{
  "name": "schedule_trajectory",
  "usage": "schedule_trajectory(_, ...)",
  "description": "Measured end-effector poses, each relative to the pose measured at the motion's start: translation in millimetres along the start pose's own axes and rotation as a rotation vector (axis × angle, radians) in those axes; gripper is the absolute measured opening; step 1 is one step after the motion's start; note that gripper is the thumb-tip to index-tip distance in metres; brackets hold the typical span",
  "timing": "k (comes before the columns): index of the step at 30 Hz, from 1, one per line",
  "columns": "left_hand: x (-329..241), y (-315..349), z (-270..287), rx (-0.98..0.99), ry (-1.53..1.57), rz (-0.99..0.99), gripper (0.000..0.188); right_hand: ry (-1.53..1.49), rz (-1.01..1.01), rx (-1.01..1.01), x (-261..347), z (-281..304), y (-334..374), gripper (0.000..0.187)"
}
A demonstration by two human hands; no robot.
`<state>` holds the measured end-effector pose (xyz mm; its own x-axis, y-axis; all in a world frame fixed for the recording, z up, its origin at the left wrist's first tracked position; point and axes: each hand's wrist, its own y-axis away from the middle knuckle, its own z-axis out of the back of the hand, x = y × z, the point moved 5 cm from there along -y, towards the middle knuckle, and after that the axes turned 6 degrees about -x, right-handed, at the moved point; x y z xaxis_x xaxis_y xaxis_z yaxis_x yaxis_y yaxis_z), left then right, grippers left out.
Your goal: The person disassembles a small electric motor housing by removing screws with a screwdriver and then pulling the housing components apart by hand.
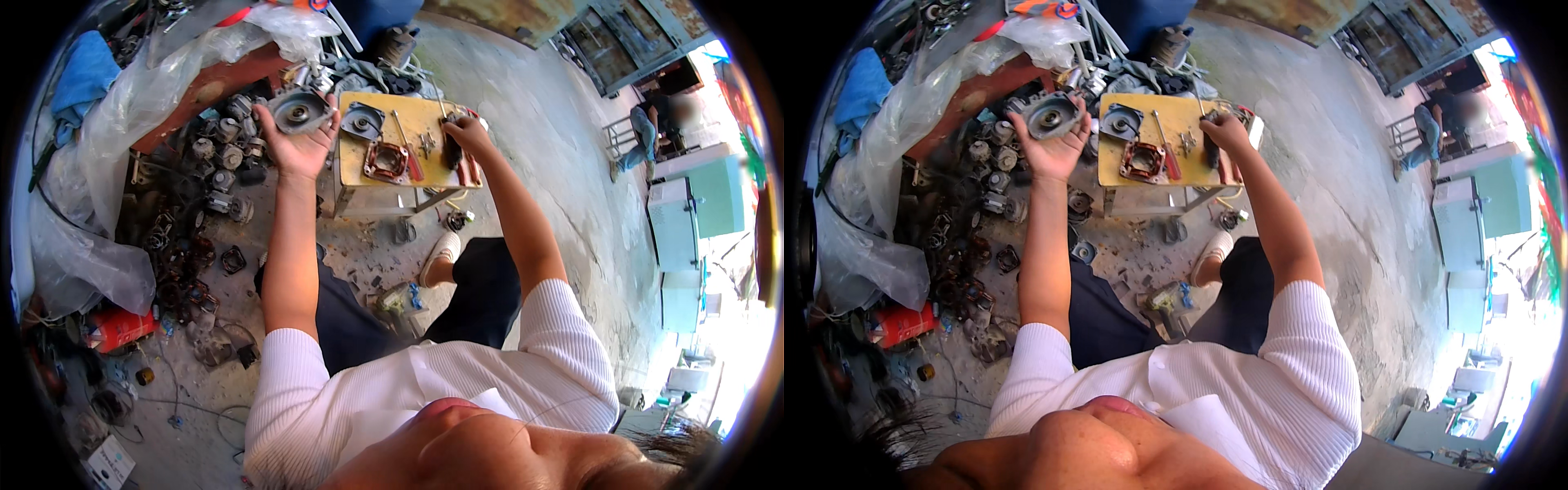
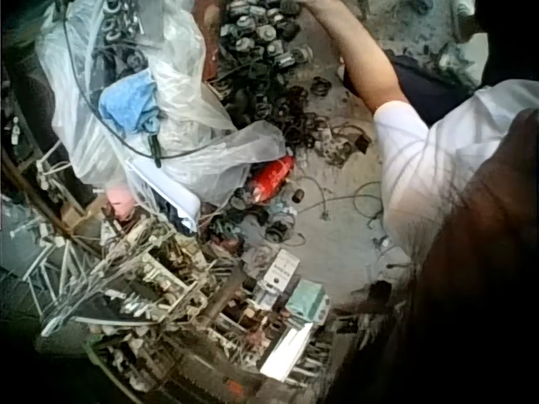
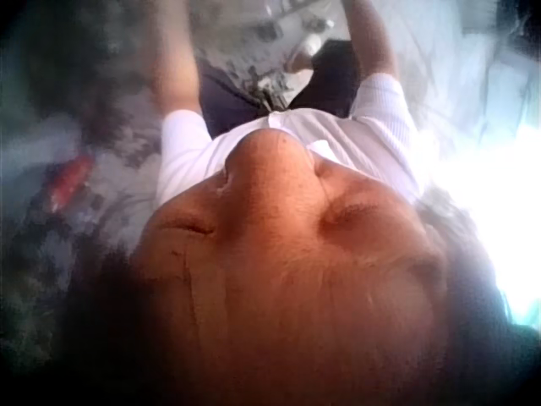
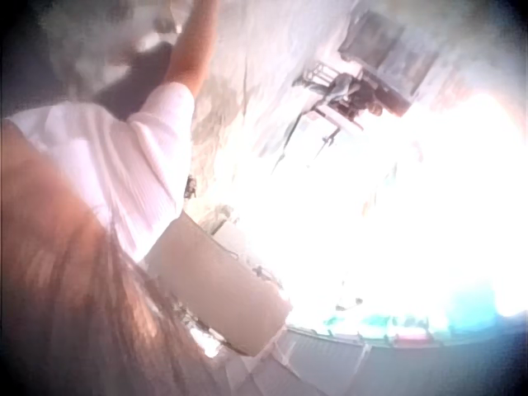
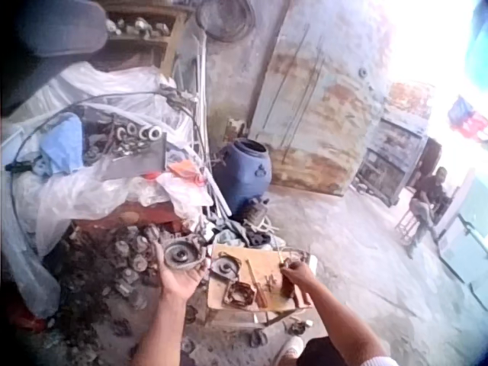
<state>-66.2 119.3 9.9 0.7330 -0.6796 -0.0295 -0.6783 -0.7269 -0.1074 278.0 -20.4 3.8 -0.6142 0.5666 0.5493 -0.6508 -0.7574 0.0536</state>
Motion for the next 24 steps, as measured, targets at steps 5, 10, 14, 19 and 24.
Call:
schedule_trajectory(5, 19.2, 1.6, -1.8, -0.074, -0.064, 0.025, 0.094, -0.4, 0.222, -0.11, 5.2, -13.5, 46.0, 0.029)
schedule_trajectory(10, 22.8, -1.7, -4.3, -0.089, -0.156, 0.003, 0.09, -0.772, 0.02, 0.138, 70.9, -11.6, 109.3, 0.029)
schedule_trajectory(14, 24.8, -12.7, 2.5, -0.158, -0.25, -0.053, 0.082, -0.773, 0.345, 0.037, 89.8, -3.1, 117.4, 0.04)
schedule_trajectory(19, 35.3, -12.8, -10.3, -0.166, -0.38, 0.014, 0.062, -0.754, 0.391, 0.025, 74.3, -14.7, 133.0, 0.039)
schedule_trajectory(24, 25.3, -12.8, 0.9, -0.221, -0.362, -0.024, 0.071, -0.774, 0.459, 0.085, 84.1, -6.0, 138.2, 0.035)
